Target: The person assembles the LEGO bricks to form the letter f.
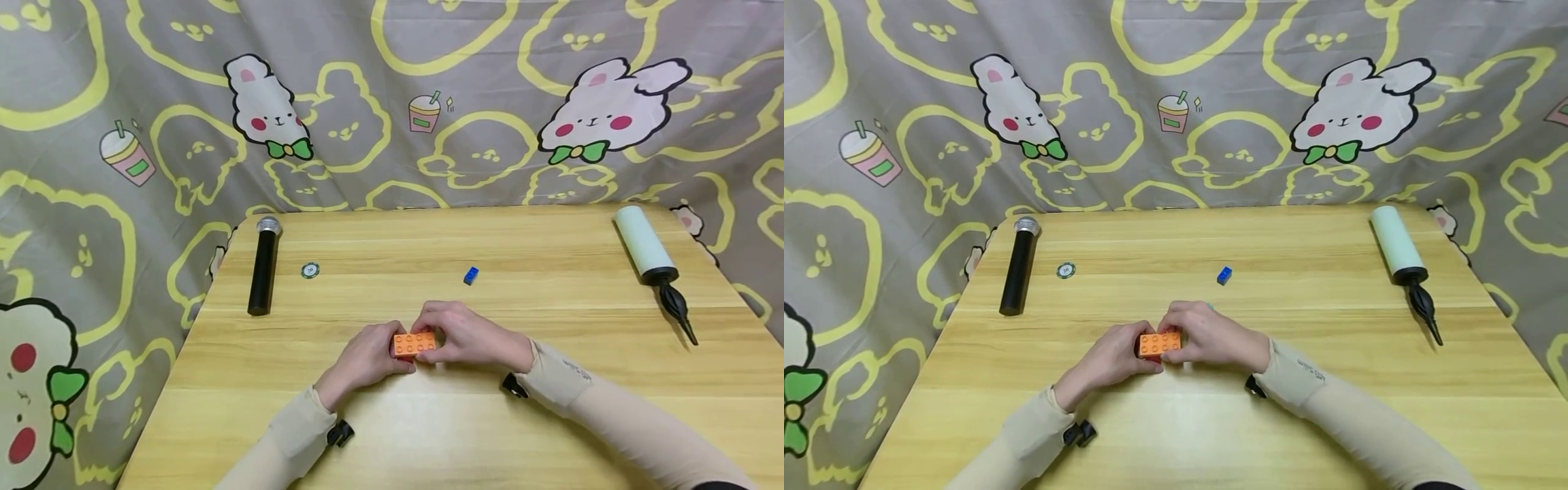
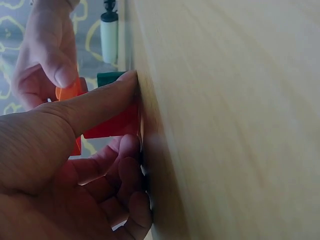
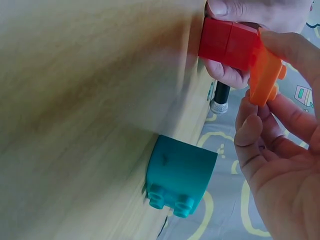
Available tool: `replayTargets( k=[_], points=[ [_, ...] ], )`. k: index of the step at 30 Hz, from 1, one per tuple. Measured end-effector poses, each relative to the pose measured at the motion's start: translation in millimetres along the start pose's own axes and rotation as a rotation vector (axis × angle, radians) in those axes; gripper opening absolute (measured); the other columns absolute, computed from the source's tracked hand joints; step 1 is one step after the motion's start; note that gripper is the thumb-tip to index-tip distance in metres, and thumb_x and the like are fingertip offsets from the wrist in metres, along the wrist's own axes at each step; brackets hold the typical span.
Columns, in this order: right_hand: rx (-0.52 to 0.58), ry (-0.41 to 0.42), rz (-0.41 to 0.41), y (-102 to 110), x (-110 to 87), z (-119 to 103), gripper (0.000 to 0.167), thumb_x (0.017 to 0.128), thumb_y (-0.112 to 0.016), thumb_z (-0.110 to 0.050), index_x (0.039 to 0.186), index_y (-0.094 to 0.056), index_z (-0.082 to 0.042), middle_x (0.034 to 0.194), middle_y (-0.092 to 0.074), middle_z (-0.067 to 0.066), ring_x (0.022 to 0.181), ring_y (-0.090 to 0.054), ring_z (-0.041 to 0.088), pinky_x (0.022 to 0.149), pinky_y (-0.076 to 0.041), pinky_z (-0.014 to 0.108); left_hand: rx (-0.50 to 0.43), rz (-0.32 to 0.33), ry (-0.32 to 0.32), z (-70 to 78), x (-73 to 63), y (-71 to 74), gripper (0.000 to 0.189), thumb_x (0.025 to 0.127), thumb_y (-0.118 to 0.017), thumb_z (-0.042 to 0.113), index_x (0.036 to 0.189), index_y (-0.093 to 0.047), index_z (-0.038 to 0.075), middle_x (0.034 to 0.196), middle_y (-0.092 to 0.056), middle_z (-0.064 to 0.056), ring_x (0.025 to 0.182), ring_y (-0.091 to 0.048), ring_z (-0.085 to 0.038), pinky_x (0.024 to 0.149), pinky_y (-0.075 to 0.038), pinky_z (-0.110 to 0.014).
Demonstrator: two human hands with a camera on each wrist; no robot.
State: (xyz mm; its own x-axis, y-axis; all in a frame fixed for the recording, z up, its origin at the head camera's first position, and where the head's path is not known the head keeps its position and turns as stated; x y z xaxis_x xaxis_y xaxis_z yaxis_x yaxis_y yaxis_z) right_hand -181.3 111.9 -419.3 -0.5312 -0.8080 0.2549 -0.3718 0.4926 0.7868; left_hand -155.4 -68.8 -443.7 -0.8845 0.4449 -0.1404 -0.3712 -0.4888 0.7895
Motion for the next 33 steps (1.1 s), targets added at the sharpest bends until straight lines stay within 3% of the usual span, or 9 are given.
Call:
replayTargets(
  k=[11, 21, 33],
  points=[
    [0.035, -0.002, 0.029, -2.4, -0.6, -3.3, 0.023, 0.084, -0.079, -0.026, 0.101, -0.071, -0.012, 0.094, -0.060, -0.008, 0.077, -0.055, 0.007, 0.067, -0.049, 0.027, 0.014, 0.013, -0.031, 1.5, 2.6, 0.7, 0.042, 0.072, -0.089, 0.032, 0.096, -0.061, 0.013, 0.077, -0.057, 0.009, 0.068, -0.051, -0.011, 0.061, -0.042, -0.029],
    [0.032, -0.022, 0.009, -0.9, 1.1, -3.6, 0.022, 0.083, -0.080, -0.025, 0.099, -0.071, -0.013, 0.092, -0.059, -0.009, 0.077, -0.054, 0.007, 0.068, -0.047, 0.024, 0.002, 0.010, -0.040, 3.0, 3.4, 1.5, 0.041, 0.073, -0.089, 0.032, 0.095, -0.061, 0.014, 0.077, -0.056, 0.009, 0.067, -0.051, -0.010, 0.060, -0.042, -0.029],
    [0.038, -0.060, -0.013, -5.2, 3.5, -4.3, 0.020, 0.083, -0.080, -0.025, 0.097, -0.071, -0.015, 0.092, -0.059, -0.009, 0.080, -0.054, 0.007, 0.071, -0.047, 0.025, 0.000, 0.001, -0.013, 0.7, 0.0, 0.4, 0.041, 0.073, -0.089, 0.033, 0.097, -0.060, 0.014, 0.078, -0.056, 0.009, 0.068, -0.051, -0.011, 0.061, -0.041, -0.029]
  ],
)
Point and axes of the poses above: each hand's wrist, its own x-axis towards the middle knuckle, its own y-axis out of the back of the hand, z = x × y, the point moved 3 cm from there along x, towards the middle knuckle
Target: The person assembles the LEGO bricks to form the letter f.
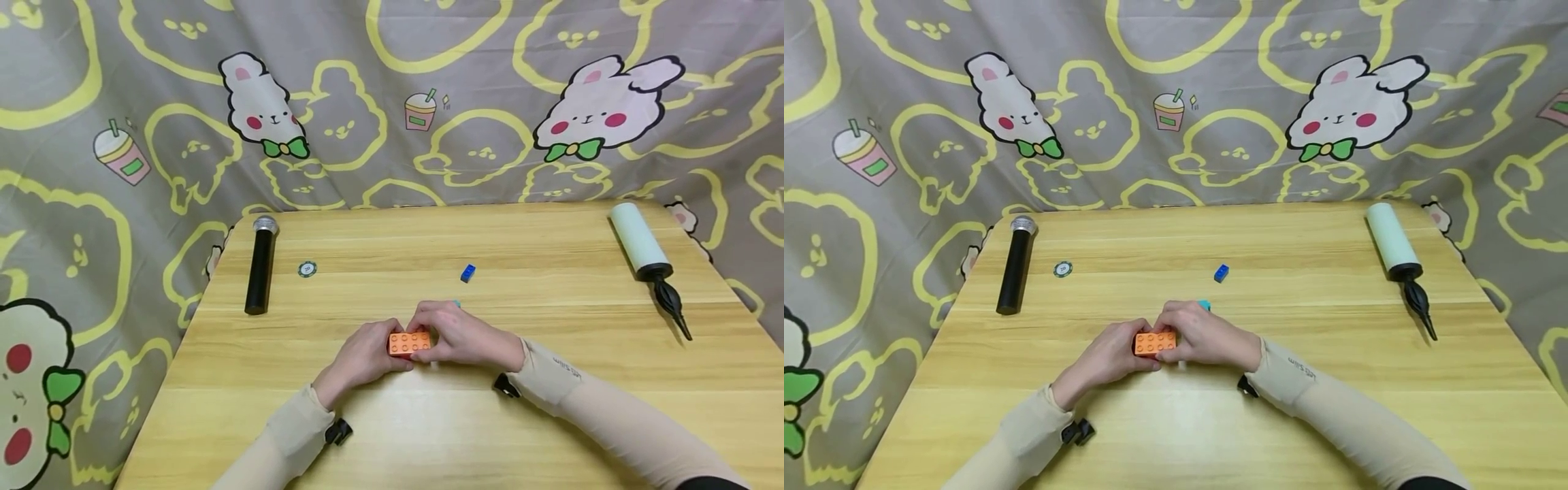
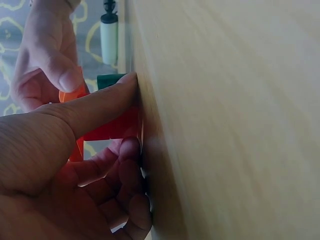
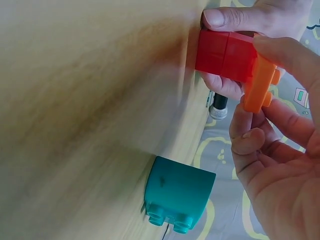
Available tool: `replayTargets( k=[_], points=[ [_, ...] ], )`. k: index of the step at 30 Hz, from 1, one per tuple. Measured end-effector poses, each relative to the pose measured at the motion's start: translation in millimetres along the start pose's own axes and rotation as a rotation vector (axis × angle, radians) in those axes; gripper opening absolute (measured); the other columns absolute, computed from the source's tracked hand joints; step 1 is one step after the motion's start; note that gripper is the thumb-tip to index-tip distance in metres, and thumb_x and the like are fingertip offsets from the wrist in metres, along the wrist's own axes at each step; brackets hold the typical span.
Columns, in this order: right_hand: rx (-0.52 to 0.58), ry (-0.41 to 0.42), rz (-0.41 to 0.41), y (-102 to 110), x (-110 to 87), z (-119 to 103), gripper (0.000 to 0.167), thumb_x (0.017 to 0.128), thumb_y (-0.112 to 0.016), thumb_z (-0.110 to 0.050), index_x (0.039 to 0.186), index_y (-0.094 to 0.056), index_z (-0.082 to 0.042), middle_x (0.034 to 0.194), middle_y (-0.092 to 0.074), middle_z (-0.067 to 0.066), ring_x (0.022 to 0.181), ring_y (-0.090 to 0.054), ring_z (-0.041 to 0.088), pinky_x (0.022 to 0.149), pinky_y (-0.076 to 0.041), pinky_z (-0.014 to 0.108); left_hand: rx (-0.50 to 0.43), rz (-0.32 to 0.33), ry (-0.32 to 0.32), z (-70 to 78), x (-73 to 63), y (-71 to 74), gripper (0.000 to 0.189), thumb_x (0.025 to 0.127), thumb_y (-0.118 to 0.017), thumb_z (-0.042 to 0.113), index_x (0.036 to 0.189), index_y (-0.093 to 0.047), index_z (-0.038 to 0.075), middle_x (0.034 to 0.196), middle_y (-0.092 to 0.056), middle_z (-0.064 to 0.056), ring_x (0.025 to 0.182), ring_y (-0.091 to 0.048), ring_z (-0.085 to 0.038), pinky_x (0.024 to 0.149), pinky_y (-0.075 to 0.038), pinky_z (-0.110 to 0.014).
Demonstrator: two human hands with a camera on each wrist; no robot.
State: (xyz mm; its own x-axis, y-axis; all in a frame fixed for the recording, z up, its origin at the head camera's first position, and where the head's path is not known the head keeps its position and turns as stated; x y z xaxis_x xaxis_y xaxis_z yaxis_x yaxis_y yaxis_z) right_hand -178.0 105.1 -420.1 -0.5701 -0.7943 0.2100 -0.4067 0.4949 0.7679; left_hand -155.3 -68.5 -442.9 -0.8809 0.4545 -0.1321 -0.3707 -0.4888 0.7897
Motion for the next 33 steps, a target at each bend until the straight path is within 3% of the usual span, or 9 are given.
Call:
replayTargets(
  k=[14, 17, 20, 27, 33],
  points=[
    [-0.027, -0.022, -0.013, 0.8, -0.6, -1.8, 0.026, 0.082, -0.081, -0.028, 0.101, -0.071, -0.014, 0.095, -0.059, -0.009, 0.079, -0.054, 0.006, 0.070, -0.047, 0.024, 0.009, 0.003, 0.014, 0.0, -0.4, -0.6, 0.043, 0.072, -0.089, 0.033, 0.097, -0.060, 0.014, 0.077, -0.056, 0.009, 0.068, -0.051, -0.011, 0.060, -0.041, -0.030],
    [-0.031, -0.033, -0.005, 9.1, -1.3, -3.3, 0.037, 0.082, -0.082, -0.036, 0.106, -0.070, -0.011, 0.100, -0.062, -0.004, 0.085, -0.058, 0.011, 0.075, -0.049, 0.029, 0.010, 0.004, 0.018, 0.1, -0.7, -0.2, 0.044, 0.072, -0.089, 0.034, 0.098, -0.061, 0.014, 0.078, -0.056, 0.009, 0.069, -0.051, -0.011, 0.060, -0.041, -0.030],
    [-0.066, -0.063, 0.057, 26.5, -3.3, -0.2, 0.047, 0.081, -0.081, -0.042, 0.112, -0.070, -0.009, 0.103, -0.065, -0.001, 0.091, -0.060, 0.016, 0.079, -0.049, 0.034, 0.013, 0.005, 0.018, 1.0, -0.5, 0.4, 0.045, 0.072, -0.090, 0.033, 0.100, -0.061, 0.013, 0.079, -0.057, 0.009, 0.070, -0.052, -0.011, 0.061, -0.042, -0.030],
    [-0.150, -0.226, 0.227, 72.3, -12.6, 29.4, 0.048, 0.078, -0.086, -0.031, 0.116, -0.068, -0.008, 0.105, -0.065, 0.003, 0.091, -0.061, 0.021, 0.073, -0.048, 0.037, 0.020, -0.005, 0.040, 1.2, 1.4, -0.3, 0.045, 0.073, -0.089, 0.034, 0.103, -0.063, 0.012, 0.082, -0.058, 0.010, 0.074, -0.053, -0.012, 0.067, -0.044, -0.031],
    [-0.181, -0.417, 0.287, 82.4, -23.5, 66.6, 0.056, 0.073, -0.089, -0.022, 0.118, -0.065, 0.001, 0.103, -0.065, 0.016, 0.089, -0.062, 0.029, 0.079, -0.047, 0.045, 0.016, -0.009, 0.042, 1.2, -0.6, -1.8, 0.044, 0.074, -0.088, 0.033, 0.104, -0.063, 0.012, 0.083, -0.058, 0.010, 0.074, -0.053, -0.012, 0.068, -0.044, -0.031]
  ],
)
Point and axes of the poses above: each hand's wrist, its own x-axis towards the middle knuckle, its own y-axis out of the back of the hand, z = x × y, the point moved 3 cm from there along x, towards the middle knuckle
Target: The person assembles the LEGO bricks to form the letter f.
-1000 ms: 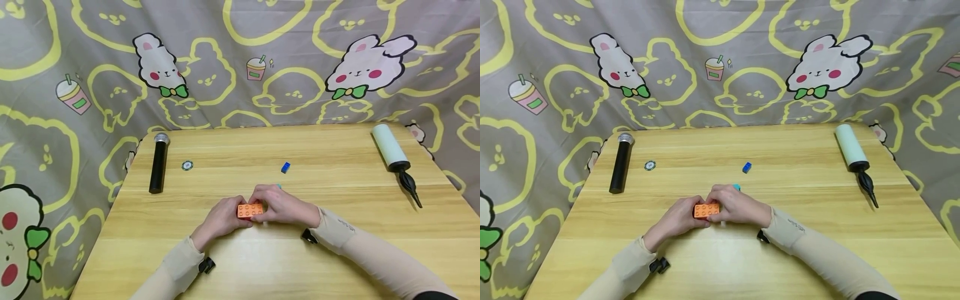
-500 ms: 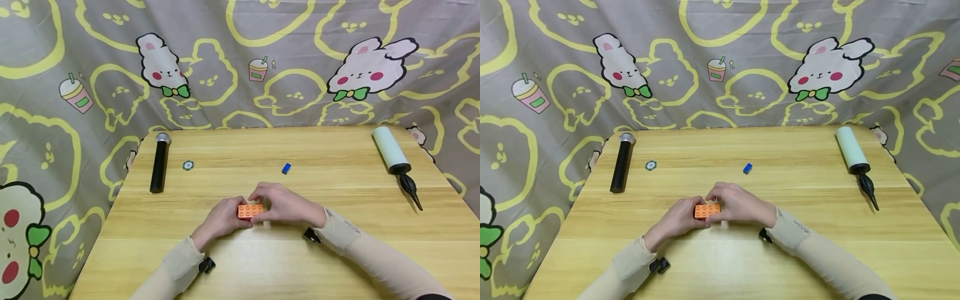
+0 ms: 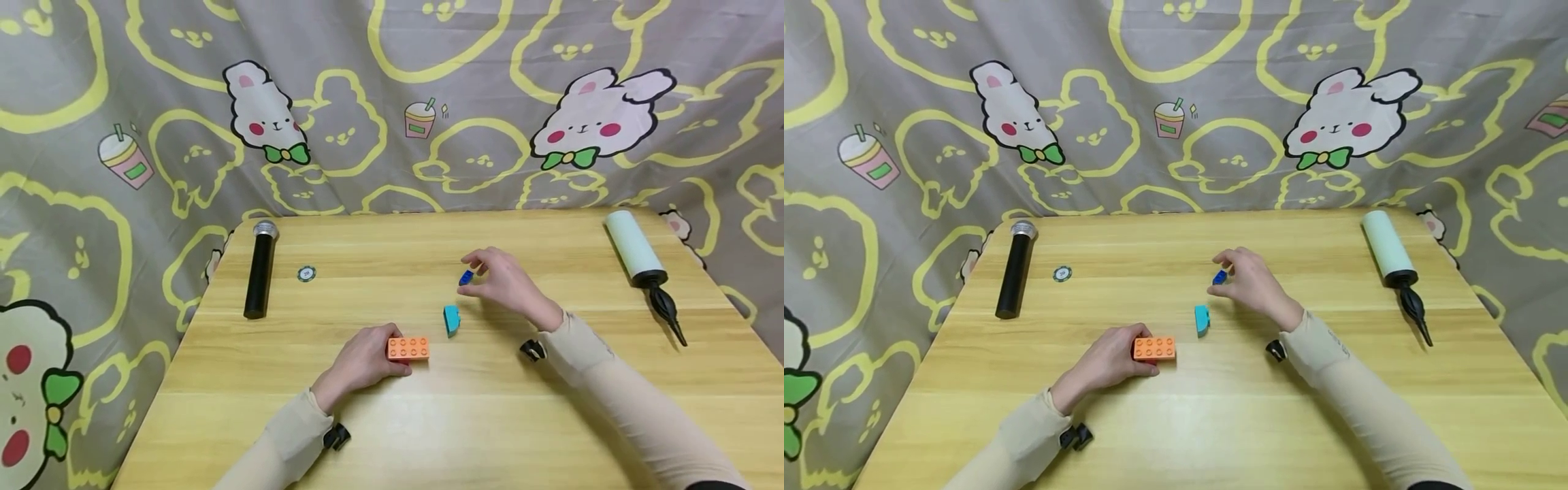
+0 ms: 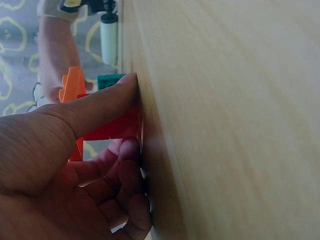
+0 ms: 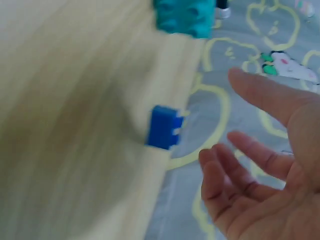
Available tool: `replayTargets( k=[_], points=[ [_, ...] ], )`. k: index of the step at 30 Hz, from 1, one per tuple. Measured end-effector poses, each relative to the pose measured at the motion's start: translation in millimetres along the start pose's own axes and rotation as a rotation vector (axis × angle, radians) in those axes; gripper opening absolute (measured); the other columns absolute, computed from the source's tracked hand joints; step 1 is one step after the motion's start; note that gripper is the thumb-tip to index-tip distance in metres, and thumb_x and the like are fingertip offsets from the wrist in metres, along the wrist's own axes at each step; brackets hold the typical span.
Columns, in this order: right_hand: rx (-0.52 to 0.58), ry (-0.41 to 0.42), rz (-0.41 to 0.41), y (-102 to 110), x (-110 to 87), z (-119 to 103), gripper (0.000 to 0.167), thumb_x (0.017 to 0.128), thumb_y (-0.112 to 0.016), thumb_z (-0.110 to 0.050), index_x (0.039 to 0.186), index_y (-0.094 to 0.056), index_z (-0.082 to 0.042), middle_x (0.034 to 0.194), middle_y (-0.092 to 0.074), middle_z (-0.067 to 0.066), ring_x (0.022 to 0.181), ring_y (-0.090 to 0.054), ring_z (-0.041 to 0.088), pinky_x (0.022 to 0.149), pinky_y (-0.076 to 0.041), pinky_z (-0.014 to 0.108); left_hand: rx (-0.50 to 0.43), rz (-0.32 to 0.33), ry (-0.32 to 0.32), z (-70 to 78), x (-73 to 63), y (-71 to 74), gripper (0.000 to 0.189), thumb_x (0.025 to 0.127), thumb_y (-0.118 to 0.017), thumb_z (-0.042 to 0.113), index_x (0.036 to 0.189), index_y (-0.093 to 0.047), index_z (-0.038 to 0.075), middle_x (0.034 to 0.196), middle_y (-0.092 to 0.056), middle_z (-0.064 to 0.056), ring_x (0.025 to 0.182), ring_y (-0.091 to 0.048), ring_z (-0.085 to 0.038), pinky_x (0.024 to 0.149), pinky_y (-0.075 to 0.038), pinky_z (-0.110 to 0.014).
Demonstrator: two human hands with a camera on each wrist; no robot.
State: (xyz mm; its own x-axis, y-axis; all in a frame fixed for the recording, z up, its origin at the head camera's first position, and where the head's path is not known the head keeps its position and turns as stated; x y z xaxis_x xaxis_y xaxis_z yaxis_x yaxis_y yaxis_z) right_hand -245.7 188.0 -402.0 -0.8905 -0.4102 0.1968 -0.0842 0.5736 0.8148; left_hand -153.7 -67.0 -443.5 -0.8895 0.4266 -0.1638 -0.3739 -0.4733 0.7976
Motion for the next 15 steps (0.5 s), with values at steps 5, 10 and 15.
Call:
replayTargets(
  k=[5, 10, 15],
  points=[
    [-0.032, -0.102, 0.001, -8.0, -1.5, 16.6, 0.069, 0.072, -0.090, -0.024, 0.125, -0.058, 0.006, 0.105, -0.064, 0.022, 0.090, -0.060, 0.033, 0.080, -0.047, 0.047, -0.003, 0.002, 0.000, -0.8, -1.2, -2.2, 0.044, 0.074, -0.088, 0.033, 0.103, -0.063, 0.013, 0.082, -0.058, 0.010, 0.073, -0.052, -0.011, 0.067, -0.044, -0.031],
    [-0.034, -0.189, -0.032, -16.6, 1.2, 28.0, 0.079, 0.073, -0.089, -0.028, 0.131, -0.050, 0.008, 0.104, -0.063, 0.021, 0.094, -0.058, 0.033, 0.085, -0.046, 0.048, 0.010, 0.013, -0.006, 0.0, -0.7, -1.6, 0.044, 0.074, -0.089, 0.034, 0.103, -0.063, 0.013, 0.083, -0.058, 0.011, 0.074, -0.053, -0.011, 0.068, -0.044, -0.031],
    [-0.010, -0.237, -0.060, -22.5, 6.0, 31.5, 0.073, 0.076, -0.087, -0.029, 0.129, -0.050, 0.007, 0.102, -0.064, 0.018, 0.093, -0.060, 0.033, 0.084, -0.047, 0.048, 0.021, 0.019, -0.008, -0.3, -1.0, -0.6, 0.045, 0.073, -0.089, 0.034, 0.103, -0.063, 0.014, 0.083, -0.058, 0.011, 0.075, -0.053, -0.011, 0.069, -0.044, -0.031]
  ],
)
Point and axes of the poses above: each hand's wrist, its own x-axis towards the middle knuckle, its own y-axis out of the back of the hand, z = x × y, the point moved 3 cm from there along x, towards the middle knuckle
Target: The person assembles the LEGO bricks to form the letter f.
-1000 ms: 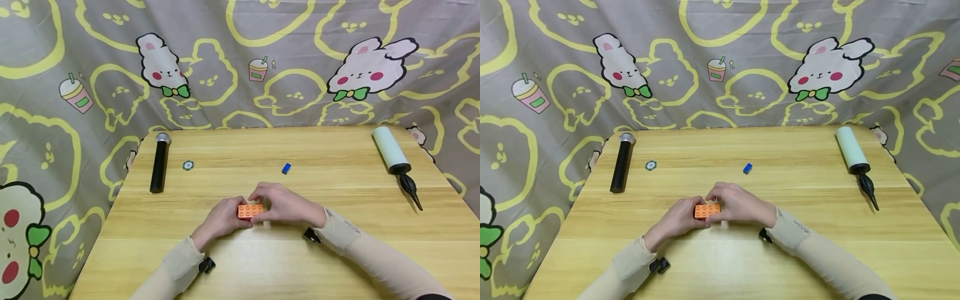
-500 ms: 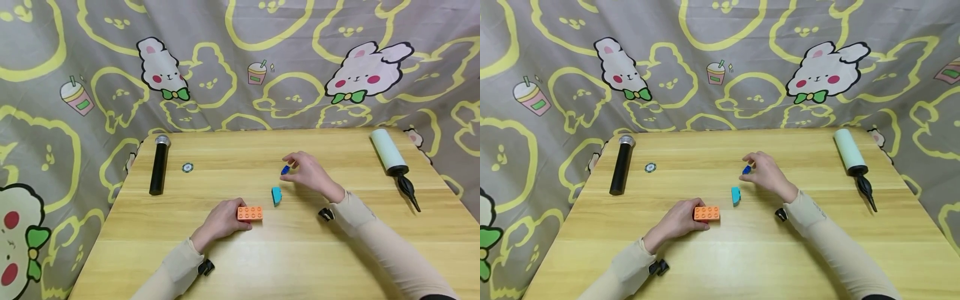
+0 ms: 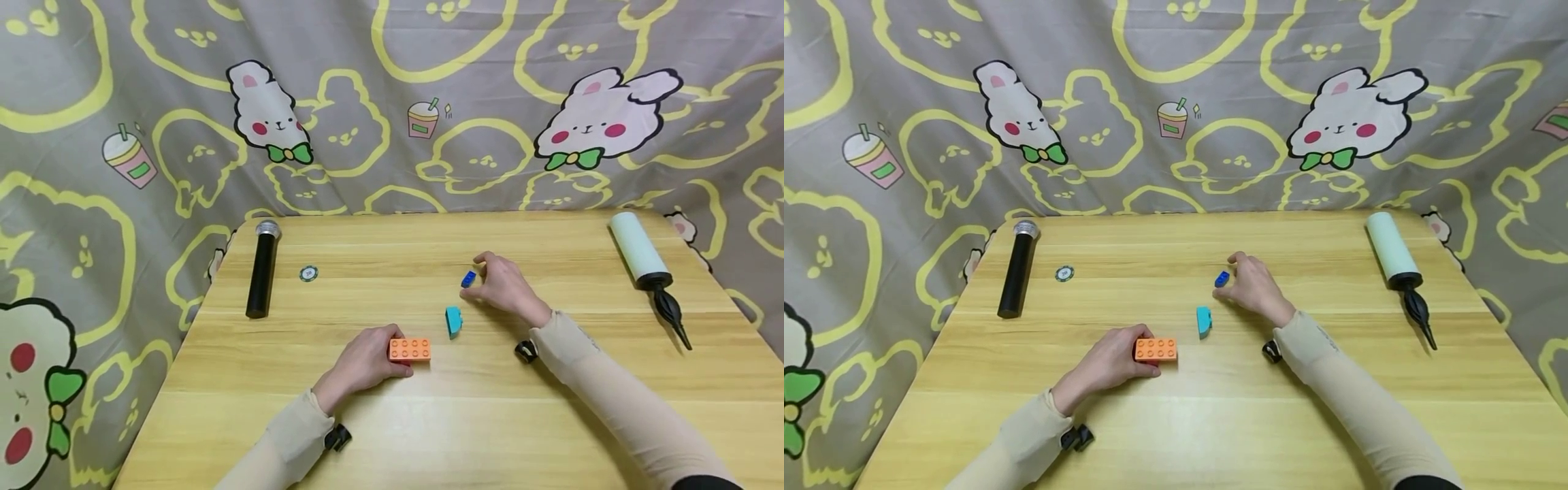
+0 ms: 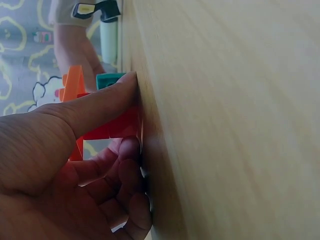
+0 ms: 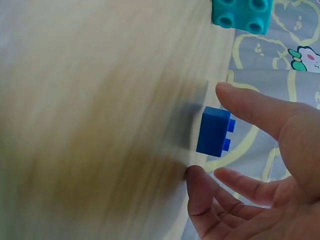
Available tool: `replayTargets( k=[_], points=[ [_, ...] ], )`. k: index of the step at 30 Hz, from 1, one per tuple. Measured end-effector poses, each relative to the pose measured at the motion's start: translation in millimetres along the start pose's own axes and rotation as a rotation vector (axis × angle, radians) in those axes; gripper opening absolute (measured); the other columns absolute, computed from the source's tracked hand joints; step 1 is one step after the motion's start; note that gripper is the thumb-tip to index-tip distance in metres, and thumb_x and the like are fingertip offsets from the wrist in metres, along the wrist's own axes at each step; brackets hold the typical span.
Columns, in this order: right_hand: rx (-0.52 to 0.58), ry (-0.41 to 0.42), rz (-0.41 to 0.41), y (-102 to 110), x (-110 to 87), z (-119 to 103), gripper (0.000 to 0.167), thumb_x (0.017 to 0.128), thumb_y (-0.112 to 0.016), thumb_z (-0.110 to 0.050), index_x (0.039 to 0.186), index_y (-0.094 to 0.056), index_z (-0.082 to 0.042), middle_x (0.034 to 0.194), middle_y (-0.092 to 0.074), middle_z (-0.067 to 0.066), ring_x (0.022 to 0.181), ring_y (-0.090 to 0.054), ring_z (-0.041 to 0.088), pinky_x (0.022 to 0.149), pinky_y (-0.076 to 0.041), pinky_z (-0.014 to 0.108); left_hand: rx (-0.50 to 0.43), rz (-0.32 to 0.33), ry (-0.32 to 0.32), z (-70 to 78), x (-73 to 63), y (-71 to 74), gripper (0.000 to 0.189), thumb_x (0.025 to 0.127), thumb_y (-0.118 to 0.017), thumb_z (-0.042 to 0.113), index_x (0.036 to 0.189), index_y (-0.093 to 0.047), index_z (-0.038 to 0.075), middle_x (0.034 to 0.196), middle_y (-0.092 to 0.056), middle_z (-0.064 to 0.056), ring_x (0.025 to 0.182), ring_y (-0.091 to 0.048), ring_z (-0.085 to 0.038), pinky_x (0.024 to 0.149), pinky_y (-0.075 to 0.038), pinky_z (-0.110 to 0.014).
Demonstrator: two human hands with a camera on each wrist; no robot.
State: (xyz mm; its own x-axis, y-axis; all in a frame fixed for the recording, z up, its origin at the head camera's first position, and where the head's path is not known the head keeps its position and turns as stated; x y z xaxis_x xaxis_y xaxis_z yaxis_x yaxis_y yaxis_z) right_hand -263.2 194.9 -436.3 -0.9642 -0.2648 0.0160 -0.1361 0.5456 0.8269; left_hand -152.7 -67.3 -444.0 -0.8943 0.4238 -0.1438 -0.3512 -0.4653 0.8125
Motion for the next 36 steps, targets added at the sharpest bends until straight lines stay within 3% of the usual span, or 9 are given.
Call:
replayTargets(
  k=[10, 19, 26, 36],
  points=[
    [-0.008, -0.001, 0.015, -1.4, 3.5, -1.4, 0.042, 0.077, -0.085, -0.024, 0.102, -0.064, 0.002, 0.088, -0.063, 0.011, 0.077, -0.055, 0.025, 0.073, -0.045, 0.040, -0.016, 0.000, 0.003, -0.5, -0.1, 0.7, 0.044, 0.074, -0.089, 0.033, 0.103, -0.063, 0.014, 0.083, -0.058, 0.011, 0.074, -0.053, -0.011, 0.068, -0.044, -0.031],
    [0.005, 0.038, 0.016, 4.3, -0.4, -7.5, 0.036, 0.077, -0.085, -0.021, 0.100, -0.067, 0.000, 0.089, -0.066, 0.010, 0.080, -0.060, 0.024, 0.073, -0.048, 0.040, -0.019, -0.009, 0.007, -0.1, 0.4, 1.6, 0.044, 0.075, -0.088, 0.033, 0.105, -0.063, 0.013, 0.084, -0.059, 0.010, 0.076, -0.053, -0.012, 0.069, -0.044, -0.032],
    [0.025, 0.207, 0.029, 11.2, -9.6, -43.6, 0.036, 0.074, -0.088, -0.022, 0.098, -0.068, -0.004, 0.086, -0.069, 0.007, 0.072, -0.063, 0.016, 0.069, -0.049, 0.037, -0.017, -0.008, 0.019, -1.2, 0.2, 2.8, 0.045, 0.074, -0.088, 0.033, 0.105, -0.063, 0.013, 0.085, -0.058, 0.009, 0.076, -0.053, -0.013, 0.069, -0.044, -0.032],
    [0.070, 0.420, -0.037, 4.9, -33.2, -91.4, 0.030, 0.074, -0.088, -0.018, 0.095, -0.069, -0.009, 0.077, -0.067, 0.001, 0.065, -0.060, 0.011, 0.058, -0.048, 0.027, -0.032, -0.010, 0.006, -0.8, 0.3, 0.9, 0.044, 0.074, -0.088, 0.034, 0.103, -0.062, 0.014, 0.081, -0.057, 0.011, 0.073, -0.053, -0.011, 0.066, -0.044, -0.031]
  ],
)
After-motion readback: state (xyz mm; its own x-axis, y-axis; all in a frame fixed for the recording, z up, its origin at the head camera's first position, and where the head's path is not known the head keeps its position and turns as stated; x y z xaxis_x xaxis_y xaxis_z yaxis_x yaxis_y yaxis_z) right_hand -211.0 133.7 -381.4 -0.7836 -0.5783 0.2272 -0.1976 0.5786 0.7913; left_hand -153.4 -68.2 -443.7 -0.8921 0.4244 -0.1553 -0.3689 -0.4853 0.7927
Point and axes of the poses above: each hand's wrist, its own x-axis towards the middle knuckle, its own y-axis out of the back of the hand, z = x × y, the point moved 3 cm from there along x, towards the middle knuckle
